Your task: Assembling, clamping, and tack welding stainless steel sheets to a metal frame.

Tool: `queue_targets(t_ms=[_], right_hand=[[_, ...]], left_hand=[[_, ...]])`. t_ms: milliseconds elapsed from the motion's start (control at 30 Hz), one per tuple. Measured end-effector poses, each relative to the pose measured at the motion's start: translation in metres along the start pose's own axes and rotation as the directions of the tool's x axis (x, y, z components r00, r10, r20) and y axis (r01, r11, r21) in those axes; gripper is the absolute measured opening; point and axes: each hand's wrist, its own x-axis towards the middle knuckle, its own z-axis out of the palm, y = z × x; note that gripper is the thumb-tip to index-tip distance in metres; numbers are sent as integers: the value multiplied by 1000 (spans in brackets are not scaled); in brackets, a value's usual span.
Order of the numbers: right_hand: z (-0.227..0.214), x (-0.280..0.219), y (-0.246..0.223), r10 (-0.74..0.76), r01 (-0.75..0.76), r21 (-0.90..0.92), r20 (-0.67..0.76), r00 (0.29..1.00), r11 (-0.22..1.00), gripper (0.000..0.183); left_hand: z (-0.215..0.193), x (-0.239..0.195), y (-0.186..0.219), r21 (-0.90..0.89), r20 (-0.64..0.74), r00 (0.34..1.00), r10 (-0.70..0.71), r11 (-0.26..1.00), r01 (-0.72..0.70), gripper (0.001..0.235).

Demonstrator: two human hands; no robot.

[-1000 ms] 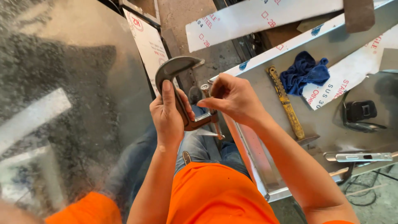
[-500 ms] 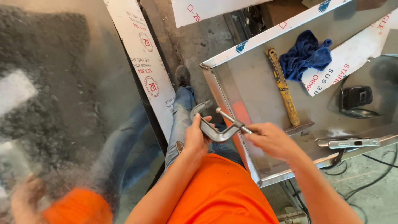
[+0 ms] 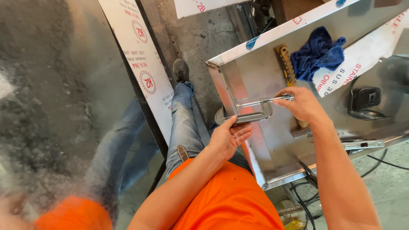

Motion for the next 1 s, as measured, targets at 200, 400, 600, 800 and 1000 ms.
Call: queue_targets(t_ms=[200, 400, 600, 800, 1000], right_hand=[[-1, -32, -51, 123, -123, 8, 31, 992, 992, 32], [48, -71, -91, -227, 202, -128, -236, 945, 971, 27], [81, -91, -121, -300, 288, -85, -272, 914, 954, 23], [57, -98, -146, -329, 365, 44, -340, 881, 930, 25], [71, -96, -143, 90, -27, 245, -247, 965, 969, 49]], left_hand=[[-96, 72, 22, 143, 61, 995, -84, 987, 74, 36], [-29, 51, 63, 418, -255, 964, 73, 908, 42, 38], [-52, 141, 82, 193, -17, 999, -42, 980, 45, 31], [-80, 205, 86, 136, 202, 958, -204, 974, 179, 30], [-46, 173, 105, 75, 156, 975, -158, 986, 148, 29]])
